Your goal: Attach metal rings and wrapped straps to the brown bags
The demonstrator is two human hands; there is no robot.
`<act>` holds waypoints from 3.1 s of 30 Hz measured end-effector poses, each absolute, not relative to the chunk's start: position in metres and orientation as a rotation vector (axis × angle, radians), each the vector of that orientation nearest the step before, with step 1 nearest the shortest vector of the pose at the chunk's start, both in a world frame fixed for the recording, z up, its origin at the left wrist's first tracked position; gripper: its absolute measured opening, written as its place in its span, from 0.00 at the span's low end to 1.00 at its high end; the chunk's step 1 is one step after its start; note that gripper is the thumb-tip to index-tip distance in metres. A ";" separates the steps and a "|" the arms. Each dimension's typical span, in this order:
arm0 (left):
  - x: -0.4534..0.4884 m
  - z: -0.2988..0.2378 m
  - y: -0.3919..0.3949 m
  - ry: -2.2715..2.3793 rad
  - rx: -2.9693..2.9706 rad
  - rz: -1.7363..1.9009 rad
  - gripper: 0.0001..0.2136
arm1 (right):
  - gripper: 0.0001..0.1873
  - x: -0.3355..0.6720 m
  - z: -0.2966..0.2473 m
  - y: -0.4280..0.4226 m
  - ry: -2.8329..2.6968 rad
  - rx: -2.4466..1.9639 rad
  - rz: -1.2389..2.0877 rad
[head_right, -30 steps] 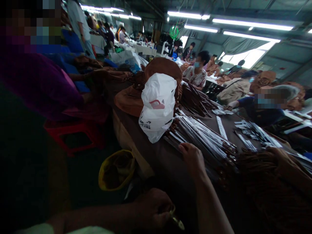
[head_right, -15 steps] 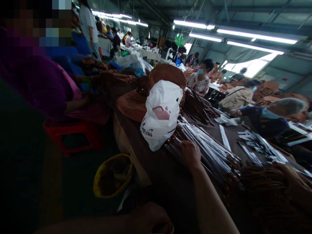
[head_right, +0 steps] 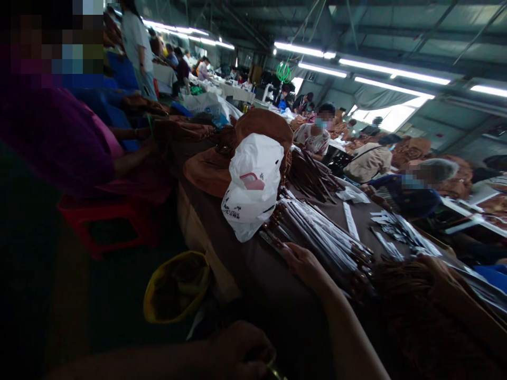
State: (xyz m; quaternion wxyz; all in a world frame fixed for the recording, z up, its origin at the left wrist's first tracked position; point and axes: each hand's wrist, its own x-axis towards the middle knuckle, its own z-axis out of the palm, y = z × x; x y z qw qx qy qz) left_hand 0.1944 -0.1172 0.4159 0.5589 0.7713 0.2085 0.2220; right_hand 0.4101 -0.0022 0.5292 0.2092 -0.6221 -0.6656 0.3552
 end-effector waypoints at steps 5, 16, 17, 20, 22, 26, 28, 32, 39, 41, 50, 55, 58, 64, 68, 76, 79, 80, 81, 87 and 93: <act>0.194 0.421 -0.119 0.537 1.888 0.500 0.16 | 0.19 0.410 0.514 -0.021 -1.841 -1.720 0.965; 0.196 0.426 -0.118 0.592 1.839 0.519 0.11 | 0.25 0.419 0.507 -0.037 -1.761 -1.531 1.309; 0.196 0.427 -0.117 0.590 1.821 0.541 0.12 | 0.24 0.419 0.506 -0.039 -1.735 -1.535 1.319; 0.195 0.430 -0.118 0.592 1.787 0.582 0.13 | 0.22 0.421 0.504 -0.047 -1.652 -1.575 1.288; 0.195 0.434 -0.118 0.607 1.762 0.578 0.12 | 0.24 0.422 0.506 -0.056 -1.598 -1.616 1.240; 0.196 0.443 -0.120 0.665 1.664 0.600 0.11 | 0.24 0.417 0.522 -0.082 -1.683 -1.692 1.088; 0.196 0.447 -0.121 0.695 1.635 0.609 0.10 | 0.21 0.412 0.535 -0.098 -1.824 -1.758 1.004; 0.198 0.453 -0.123 0.724 1.631 0.625 0.09 | 0.19 0.403 0.555 -0.134 -1.962 -1.886 1.075; 0.200 0.448 -0.122 0.664 1.664 0.670 0.06 | 0.25 0.385 0.530 -0.177 -1.525 -1.983 1.563; 0.201 0.444 -0.121 0.647 1.671 0.674 0.08 | 0.28 0.378 0.516 -0.184 -1.383 -1.977 1.546; 0.202 0.433 -0.121 0.665 1.763 0.630 0.09 | 0.28 0.380 0.485 -0.198 -1.147 -1.889 1.523; 0.204 0.426 -0.123 0.612 1.830 0.676 0.10 | 0.27 0.382 0.487 -0.200 -1.138 -1.880 1.535; 0.204 0.423 -0.122 0.560 1.890 0.720 0.10 | 0.25 0.381 0.490 -0.202 -1.142 -1.831 1.543; 0.203 0.422 -0.120 0.527 1.936 0.743 0.10 | 0.21 0.373 0.488 -0.206 -0.940 -1.806 1.485; 0.206 0.418 -0.121 0.532 1.960 0.760 0.11 | 0.19 0.370 0.480 -0.211 -0.832 -1.771 1.430; 0.205 0.408 -0.122 0.449 1.903 0.833 0.16 | 0.19 0.367 0.477 -0.214 -0.676 -1.742 1.436; 0.206 0.406 -0.122 0.416 1.825 0.822 0.25 | 0.18 0.367 0.478 -0.214 -0.624 -1.749 1.440; 0.207 0.405 -0.123 0.429 1.811 0.813 0.28 | 0.18 0.367 0.479 -0.215 -0.618 -1.752 1.434; 0.208 0.405 -0.123 0.447 1.807 0.797 0.29 | 0.18 0.367 0.480 -0.215 -0.621 -1.752 1.434; 0.210 0.405 -0.124 0.456 1.878 0.799 0.24 | 0.19 0.366 0.480 -0.216 -0.598 -1.706 1.504; 0.208 0.400 -0.130 0.380 1.978 0.884 0.27 | 0.24 0.373 0.480 -0.223 -0.739 -1.807 1.632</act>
